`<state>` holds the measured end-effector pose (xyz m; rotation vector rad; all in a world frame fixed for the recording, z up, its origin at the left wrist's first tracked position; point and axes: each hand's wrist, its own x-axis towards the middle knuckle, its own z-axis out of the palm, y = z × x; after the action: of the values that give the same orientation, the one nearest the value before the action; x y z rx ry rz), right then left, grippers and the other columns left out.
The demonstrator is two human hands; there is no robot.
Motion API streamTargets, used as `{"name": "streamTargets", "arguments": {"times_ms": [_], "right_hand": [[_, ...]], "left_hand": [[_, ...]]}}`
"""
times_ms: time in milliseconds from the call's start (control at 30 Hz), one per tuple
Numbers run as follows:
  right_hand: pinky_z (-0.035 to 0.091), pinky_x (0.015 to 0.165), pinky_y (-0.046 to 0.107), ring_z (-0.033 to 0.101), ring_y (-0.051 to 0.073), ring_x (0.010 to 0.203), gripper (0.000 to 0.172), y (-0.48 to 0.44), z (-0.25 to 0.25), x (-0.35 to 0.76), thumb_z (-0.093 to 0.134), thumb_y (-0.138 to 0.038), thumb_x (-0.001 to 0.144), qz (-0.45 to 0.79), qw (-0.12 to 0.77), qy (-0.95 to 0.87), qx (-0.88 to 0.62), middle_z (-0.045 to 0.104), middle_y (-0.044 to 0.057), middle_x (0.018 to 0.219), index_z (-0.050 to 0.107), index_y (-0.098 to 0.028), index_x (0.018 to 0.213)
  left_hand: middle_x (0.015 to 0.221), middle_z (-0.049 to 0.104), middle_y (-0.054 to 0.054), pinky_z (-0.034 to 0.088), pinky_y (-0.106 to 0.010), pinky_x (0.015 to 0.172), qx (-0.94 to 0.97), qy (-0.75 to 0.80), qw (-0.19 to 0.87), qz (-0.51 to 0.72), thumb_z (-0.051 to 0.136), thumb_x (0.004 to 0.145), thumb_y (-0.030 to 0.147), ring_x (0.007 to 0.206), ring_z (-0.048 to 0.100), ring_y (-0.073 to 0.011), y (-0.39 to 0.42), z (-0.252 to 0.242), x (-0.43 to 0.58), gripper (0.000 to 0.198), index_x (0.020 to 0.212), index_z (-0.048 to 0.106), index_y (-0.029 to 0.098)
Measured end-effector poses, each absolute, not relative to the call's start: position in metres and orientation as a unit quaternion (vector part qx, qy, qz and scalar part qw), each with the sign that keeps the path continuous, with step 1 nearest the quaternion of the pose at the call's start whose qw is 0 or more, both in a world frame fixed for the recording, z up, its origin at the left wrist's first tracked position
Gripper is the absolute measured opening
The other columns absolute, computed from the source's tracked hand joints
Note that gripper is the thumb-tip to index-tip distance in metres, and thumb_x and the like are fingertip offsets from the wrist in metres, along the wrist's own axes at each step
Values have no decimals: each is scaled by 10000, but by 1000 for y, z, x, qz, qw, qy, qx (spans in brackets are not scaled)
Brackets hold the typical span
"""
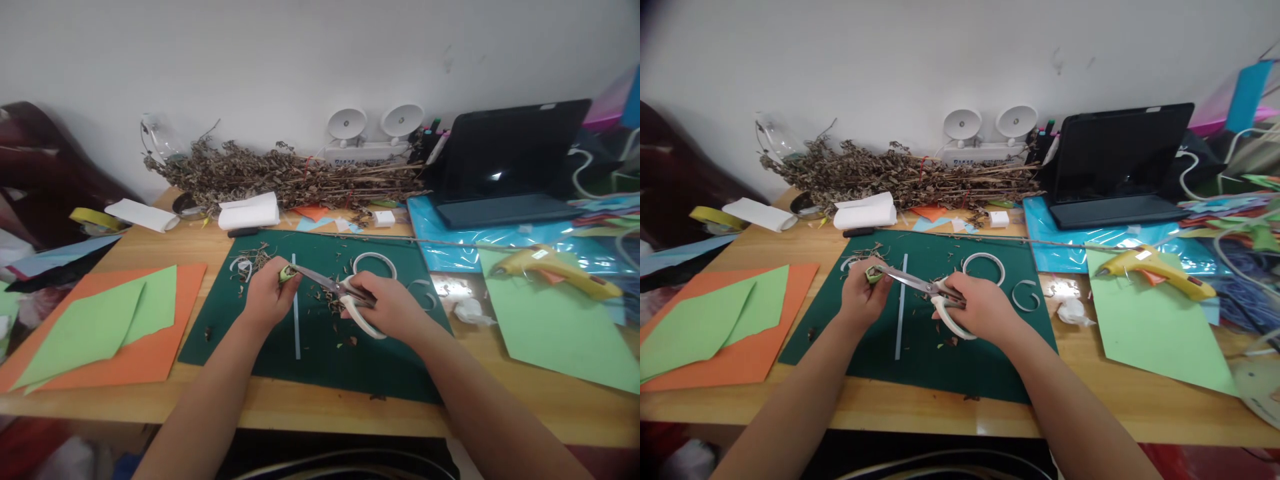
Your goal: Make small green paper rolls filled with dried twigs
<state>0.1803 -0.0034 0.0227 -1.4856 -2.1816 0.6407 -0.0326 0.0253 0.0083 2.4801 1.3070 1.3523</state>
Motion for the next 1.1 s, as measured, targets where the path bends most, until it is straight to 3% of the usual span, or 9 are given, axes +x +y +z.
{"name": "streamTargets", "arguments": {"times_ms": [300, 633, 733, 1100], "right_hand": [[328, 471, 197, 537, 133, 541, 259, -4, 20, 182, 597, -432, 634, 155, 216, -806, -529, 587, -10, 585, 534, -207, 745], [370, 502, 213, 518, 124, 573, 302, -2, 25, 188, 580, -431, 634, 193, 246, -779, -544, 575, 11, 675, 488, -190, 791], [390, 544, 230, 532, 135, 627, 308, -2, 26, 189, 581, -414, 640, 211, 236, -793, -520, 581, 28, 741, 487, -185, 824], [366, 512, 220, 531, 127, 565, 288, -4, 31, 187, 601, -445, 635, 191, 202, -811, -515, 591, 1, 653, 532, -205, 778]], "left_hand": [[571, 478, 7, 362, -216, 506, 808, 421, 17, 412, 378, 801, 344, 527, 467, -118, 21, 12, -33, 210, 685, 451, 185], [565, 491, -5, 386, -233, 522, 800, 435, 57, 410, 403, 766, 423, 516, 481, -122, 21, 10, -37, 268, 658, 445, 181], [566, 487, -4, 377, -224, 500, 816, 410, 58, 403, 415, 766, 407, 509, 482, -117, 19, 13, -35, 264, 631, 434, 181], [556, 503, 5, 345, -195, 450, 857, 369, 17, 359, 405, 783, 317, 480, 468, -99, 16, 24, -33, 216, 626, 450, 175]]}}
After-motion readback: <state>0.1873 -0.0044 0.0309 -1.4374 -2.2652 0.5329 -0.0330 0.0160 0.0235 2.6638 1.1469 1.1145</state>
